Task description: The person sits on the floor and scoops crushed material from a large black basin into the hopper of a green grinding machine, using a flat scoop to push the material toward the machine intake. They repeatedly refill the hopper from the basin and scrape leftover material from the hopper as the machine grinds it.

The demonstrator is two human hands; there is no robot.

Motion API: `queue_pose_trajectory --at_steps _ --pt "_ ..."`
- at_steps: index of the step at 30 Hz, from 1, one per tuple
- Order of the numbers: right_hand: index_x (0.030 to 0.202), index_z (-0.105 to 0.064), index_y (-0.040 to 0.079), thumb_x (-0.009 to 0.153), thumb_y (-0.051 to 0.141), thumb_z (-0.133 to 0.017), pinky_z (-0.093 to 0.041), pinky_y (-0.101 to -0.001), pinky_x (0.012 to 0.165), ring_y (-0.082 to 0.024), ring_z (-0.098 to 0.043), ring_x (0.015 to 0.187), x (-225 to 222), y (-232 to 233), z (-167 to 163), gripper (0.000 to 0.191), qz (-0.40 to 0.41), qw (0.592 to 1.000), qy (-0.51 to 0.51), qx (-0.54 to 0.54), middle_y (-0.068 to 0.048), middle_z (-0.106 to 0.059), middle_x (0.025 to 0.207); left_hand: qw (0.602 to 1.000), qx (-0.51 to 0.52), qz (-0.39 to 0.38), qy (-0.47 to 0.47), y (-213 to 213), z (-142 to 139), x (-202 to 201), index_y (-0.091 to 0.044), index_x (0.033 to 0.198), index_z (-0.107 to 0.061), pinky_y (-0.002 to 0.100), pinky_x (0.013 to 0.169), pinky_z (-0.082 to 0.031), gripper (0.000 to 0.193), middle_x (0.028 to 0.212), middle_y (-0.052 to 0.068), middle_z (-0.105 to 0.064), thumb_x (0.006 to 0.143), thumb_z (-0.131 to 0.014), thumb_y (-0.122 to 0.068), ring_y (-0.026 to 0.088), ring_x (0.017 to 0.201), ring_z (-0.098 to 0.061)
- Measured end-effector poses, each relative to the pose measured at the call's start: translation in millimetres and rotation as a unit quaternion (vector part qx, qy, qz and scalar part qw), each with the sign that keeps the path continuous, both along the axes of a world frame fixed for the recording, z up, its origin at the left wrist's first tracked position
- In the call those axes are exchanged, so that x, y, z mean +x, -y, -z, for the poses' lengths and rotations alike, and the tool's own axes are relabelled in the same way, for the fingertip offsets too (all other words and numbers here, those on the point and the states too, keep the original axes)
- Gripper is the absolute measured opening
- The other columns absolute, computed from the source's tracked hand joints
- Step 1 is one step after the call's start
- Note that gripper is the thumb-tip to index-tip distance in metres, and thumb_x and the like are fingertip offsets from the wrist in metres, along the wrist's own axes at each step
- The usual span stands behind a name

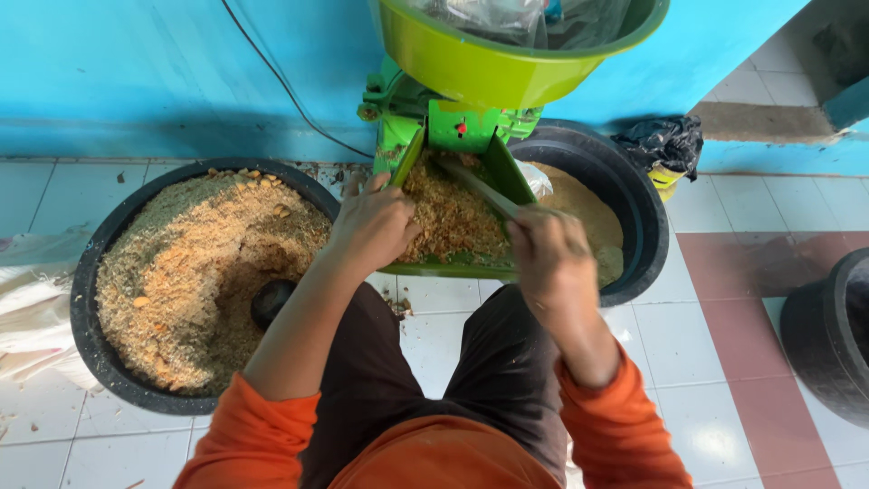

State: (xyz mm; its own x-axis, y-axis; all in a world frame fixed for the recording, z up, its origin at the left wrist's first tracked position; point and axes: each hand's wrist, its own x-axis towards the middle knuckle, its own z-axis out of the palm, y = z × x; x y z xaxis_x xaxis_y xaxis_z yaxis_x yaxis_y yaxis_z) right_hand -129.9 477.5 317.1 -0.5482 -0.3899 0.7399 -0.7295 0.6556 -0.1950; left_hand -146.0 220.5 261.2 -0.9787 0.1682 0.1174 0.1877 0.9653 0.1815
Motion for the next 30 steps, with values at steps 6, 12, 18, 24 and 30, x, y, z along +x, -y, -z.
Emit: queue_pose_trajectory --at_steps 6,12,18,24,30 --pt "0.110 -0.060 0.002 0.099 0.000 -0.075 -0.063 -0.0317 0.076 -0.018 -0.076 0.094 49.1 -52.5 -51.9 0.018 -0.003 0.984 0.152 -0.090 -0.011 -0.074 0.111 0.993 -0.072 0.091 0.016 19.0 -13.6 8.1 -0.010 0.093 -0.080 0.067 0.112 -0.029 0.021 0.110 0.008 -0.073 0.082 -0.079 -0.028 0.032 0.133 -0.050" --pt "0.107 -0.060 0.002 0.094 0.001 -0.077 -0.059 -0.0373 0.080 -0.028 -0.071 0.097 34.1 -23.1 -56.5 0.021 -0.059 0.996 0.065 -0.002 -0.013 -0.072 0.108 0.994 -0.063 0.086 -0.007 15.4 -13.3 6.4 -0.018 0.082 -0.083 0.069 0.112 -0.027 0.011 0.104 0.006 -0.076 0.083 -0.075 -0.009 0.031 0.132 -0.052" --pt "0.106 -0.059 0.001 0.095 -0.001 -0.076 -0.059 -0.0358 0.079 -0.027 -0.072 0.094 43.3 -10.7 -53.2 0.020 -0.042 0.997 0.064 -0.029 -0.011 -0.073 0.108 0.996 -0.015 0.074 -0.054 15.8 -10.0 11.1 -0.013 0.076 -0.080 0.070 0.112 -0.025 0.010 0.095 0.007 -0.077 0.080 -0.075 -0.006 0.031 0.128 -0.055" --pt "0.105 -0.059 0.001 0.093 -0.002 -0.076 -0.057 -0.0399 0.083 -0.029 -0.070 0.093 26.2 10.3 -29.8 0.022 -0.099 0.994 0.043 -0.026 -0.012 -0.071 0.106 0.994 -0.033 0.065 -0.081 9.2 -2.1 0.6 -0.010 0.075 -0.078 0.068 0.112 -0.026 0.012 0.091 0.010 -0.077 0.083 -0.071 -0.005 0.030 0.127 -0.057" --pt "0.104 -0.060 0.000 0.093 -0.003 -0.075 -0.057 -0.0393 0.084 -0.030 -0.069 0.096 16.9 5.5 1.5 0.019 -0.054 0.998 0.026 -0.025 -0.013 -0.071 0.108 0.993 -0.001 0.052 -0.103 9.2 7.6 -7.1 -0.009 0.082 -0.077 0.066 0.114 -0.028 0.014 0.090 0.012 -0.078 0.084 -0.067 0.002 0.032 0.126 -0.059"
